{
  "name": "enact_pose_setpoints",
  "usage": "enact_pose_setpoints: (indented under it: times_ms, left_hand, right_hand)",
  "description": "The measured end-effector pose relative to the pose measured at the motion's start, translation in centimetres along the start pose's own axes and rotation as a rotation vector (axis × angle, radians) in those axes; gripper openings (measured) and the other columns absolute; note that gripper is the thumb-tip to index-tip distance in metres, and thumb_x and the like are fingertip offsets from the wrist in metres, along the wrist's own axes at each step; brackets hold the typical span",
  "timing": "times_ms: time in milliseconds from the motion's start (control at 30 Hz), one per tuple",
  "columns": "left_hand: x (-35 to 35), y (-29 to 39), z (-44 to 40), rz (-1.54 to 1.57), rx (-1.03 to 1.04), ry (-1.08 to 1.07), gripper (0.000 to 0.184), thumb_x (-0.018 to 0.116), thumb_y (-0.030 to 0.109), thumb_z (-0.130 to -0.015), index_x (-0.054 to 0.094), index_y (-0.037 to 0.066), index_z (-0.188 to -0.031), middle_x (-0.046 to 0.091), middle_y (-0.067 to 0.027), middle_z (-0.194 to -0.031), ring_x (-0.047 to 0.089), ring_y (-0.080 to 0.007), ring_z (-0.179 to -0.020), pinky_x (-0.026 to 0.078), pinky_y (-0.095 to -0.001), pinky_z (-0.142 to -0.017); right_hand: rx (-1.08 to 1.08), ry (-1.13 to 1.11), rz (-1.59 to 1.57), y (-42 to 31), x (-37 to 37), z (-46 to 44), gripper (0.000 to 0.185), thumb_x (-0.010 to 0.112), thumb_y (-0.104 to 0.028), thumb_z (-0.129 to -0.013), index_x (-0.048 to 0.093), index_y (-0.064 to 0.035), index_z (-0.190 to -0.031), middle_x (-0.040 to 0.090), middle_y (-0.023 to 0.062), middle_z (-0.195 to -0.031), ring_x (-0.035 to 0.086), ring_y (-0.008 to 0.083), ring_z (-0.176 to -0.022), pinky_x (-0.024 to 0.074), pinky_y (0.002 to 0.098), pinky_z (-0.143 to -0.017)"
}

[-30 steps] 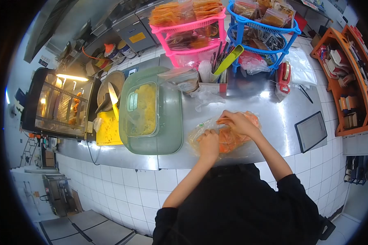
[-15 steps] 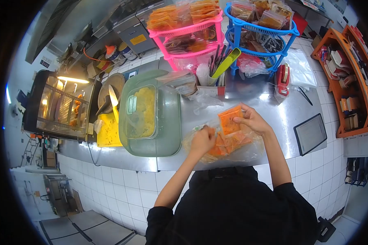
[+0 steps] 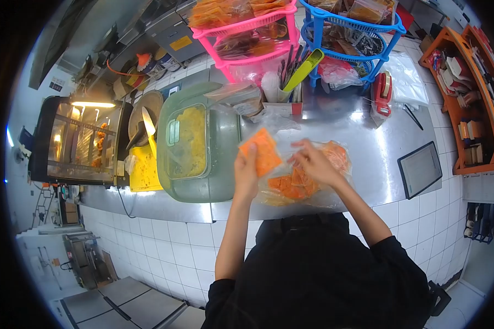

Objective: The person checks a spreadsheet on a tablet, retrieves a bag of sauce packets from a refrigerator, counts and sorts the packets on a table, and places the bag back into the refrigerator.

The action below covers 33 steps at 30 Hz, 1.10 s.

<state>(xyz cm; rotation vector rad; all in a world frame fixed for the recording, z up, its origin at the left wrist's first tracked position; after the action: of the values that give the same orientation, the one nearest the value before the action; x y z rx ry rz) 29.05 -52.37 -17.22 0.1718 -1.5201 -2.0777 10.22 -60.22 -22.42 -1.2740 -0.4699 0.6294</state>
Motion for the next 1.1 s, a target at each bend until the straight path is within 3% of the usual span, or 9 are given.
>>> enact_pose_setpoints:
  times_ms: [100, 200, 333, 500, 600, 700, 800, 1000, 1100]
  left_hand:
    - [-0.2, 1.8, 0.2, 0.1, -0.088, 0.037, 0.048, 0.051, 0.047, -0.098, 0.051, 0.008, -0.126, 0.061, -0.0061, -0.117, 0.061, -0.0175, -0.101, 0.049, -0.0353, -0.083]
    - [-0.4, 2.2, 0.5, 0.142, -0.068, -0.015, 0.05, 0.049, 0.05, -0.098, 0.05, 0.009, -0.127, 0.061, -0.0066, -0.117, 0.06, -0.0178, -0.103, 0.05, -0.0371, -0.083]
    - [-0.3, 2.9, 1.7, 0.224, -0.051, -0.061, 0.048, 0.047, 0.045, -0.1, 0.049, 0.005, -0.128, 0.06, -0.0088, -0.11, 0.062, -0.0203, -0.095, 0.051, -0.0294, -0.061]
    - [-1.9, 2.5, 2.3, 0.24, -0.028, -0.086, 0.048, 0.047, 0.044, -0.1, 0.047, 0.006, -0.13, 0.059, -0.0101, -0.116, 0.061, -0.0223, -0.101, 0.053, -0.0376, -0.078]
    - [-2.5, 2.6, 2.8, 0.236, -0.021, -0.08, 0.049, 0.047, 0.044, -0.1, 0.046, 0.007, -0.131, 0.058, -0.0101, -0.119, 0.061, -0.0233, -0.103, 0.053, -0.0399, -0.082]
    - [-3.0, 2.7, 3.2, 0.228, -0.002, -0.077, 0.05, 0.047, 0.045, -0.1, 0.046, 0.006, -0.132, 0.058, -0.0104, -0.117, 0.061, -0.0239, -0.103, 0.054, -0.0392, -0.08]
    - [-3.2, 3.0, 3.4, 0.228, -0.011, -0.07, 0.053, 0.048, 0.046, -0.099, 0.045, 0.005, -0.132, 0.058, -0.0107, -0.116, 0.061, -0.0242, -0.103, 0.055, -0.0384, -0.078]
    - [-2.8, 3.2, 4.0, 0.235, 0.006, -0.041, 0.05, 0.045, 0.046, -0.1, 0.048, 0.004, -0.128, 0.06, -0.0103, -0.11, 0.062, -0.0227, -0.099, 0.054, -0.036, -0.076]
    - [-2.6, 3.2, 4.3, 0.236, 0.011, -0.031, 0.049, 0.044, 0.045, -0.101, 0.049, 0.004, -0.127, 0.06, -0.0099, -0.11, 0.061, -0.0233, -0.099, 0.053, -0.0364, -0.079]
  right_hand:
    - [-0.089, -0.169, 0.747, 3.1, 2.8, 1.6, 0.063, 0.075, -0.018, -0.076, 0.045, -0.0077, -0.131, 0.056, 0.0174, -0.118, 0.056, 0.0253, -0.109, 0.045, 0.0448, -0.091]
    - [-0.429, -0.109, 1.081, 5.2, 5.1, 2.1, 0.071, 0.078, -0.02, -0.066, 0.048, -0.0061, -0.129, 0.058, 0.0165, -0.113, 0.053, 0.0295, -0.114, 0.0348, 0.0484, -0.096]
    - [-0.388, -0.111, 1.119, 4.8, 5.7, 1.4, 0.072, 0.08, -0.02, -0.064, 0.05, -0.0067, -0.128, 0.062, 0.0121, -0.106, 0.052, 0.0258, -0.113, 0.0315, 0.0435, -0.091]
    - [-0.109, -0.259, 0.902, 4.0, 4.5, -0.4, 0.064, 0.081, -0.021, -0.062, 0.056, -0.0094, -0.12, 0.067, 0.0089, -0.087, 0.062, 0.0273, -0.092, 0.0329, 0.0421, -0.09]
    - [-0.26, -0.195, 0.73, 5.6, 3.4, -1.1, 0.05, 0.082, -0.018, -0.061, 0.063, -0.0068, -0.106, 0.068, 0.0114, -0.082, 0.064, 0.0292, -0.084, 0.0383, 0.0424, -0.09]
    - [-0.009, -0.115, 0.118, 3.3, 2.3, -1.6, 0.037, 0.081, -0.013, -0.064, 0.064, -0.0026, -0.095, 0.07, 0.0128, -0.086, 0.064, 0.0297, -0.087, 0.0444, 0.0425, -0.088]
    - [-0.114, -0.094, 0.215, 3.8, 3.3, -2.4, 0.038, 0.077, -0.008, -0.068, 0.063, -0.002, -0.103, 0.068, 0.0132, -0.092, 0.061, 0.0331, -0.094, 0.0472, 0.0436, -0.087]
    - [-0.322, 0.061, 1.098, 8.4, 9.2, -1.0, 0.053, 0.077, -0.011, -0.064, 0.059, -0.0001, -0.113, 0.062, 0.0155, -0.108, 0.051, 0.0413, -0.109, 0.0465, 0.0457, -0.089]
    - [-0.173, -0.114, 1.117, 7.0, 9.1, -0.9, 0.06, 0.077, -0.014, -0.061, 0.058, 0.0007, -0.117, 0.062, 0.0199, -0.107, 0.054, 0.041, -0.106, 0.0468, 0.0459, -0.088]
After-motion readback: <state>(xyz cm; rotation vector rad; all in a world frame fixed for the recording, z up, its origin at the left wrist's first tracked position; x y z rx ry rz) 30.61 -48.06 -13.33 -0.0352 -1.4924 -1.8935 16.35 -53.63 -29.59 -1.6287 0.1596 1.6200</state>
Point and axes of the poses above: each hand's wrist, its own z-axis away from the middle knuckle, its own x-axis out of the palm, y = z × x, the point moved 1 cm from there along -z, towards the middle knuckle
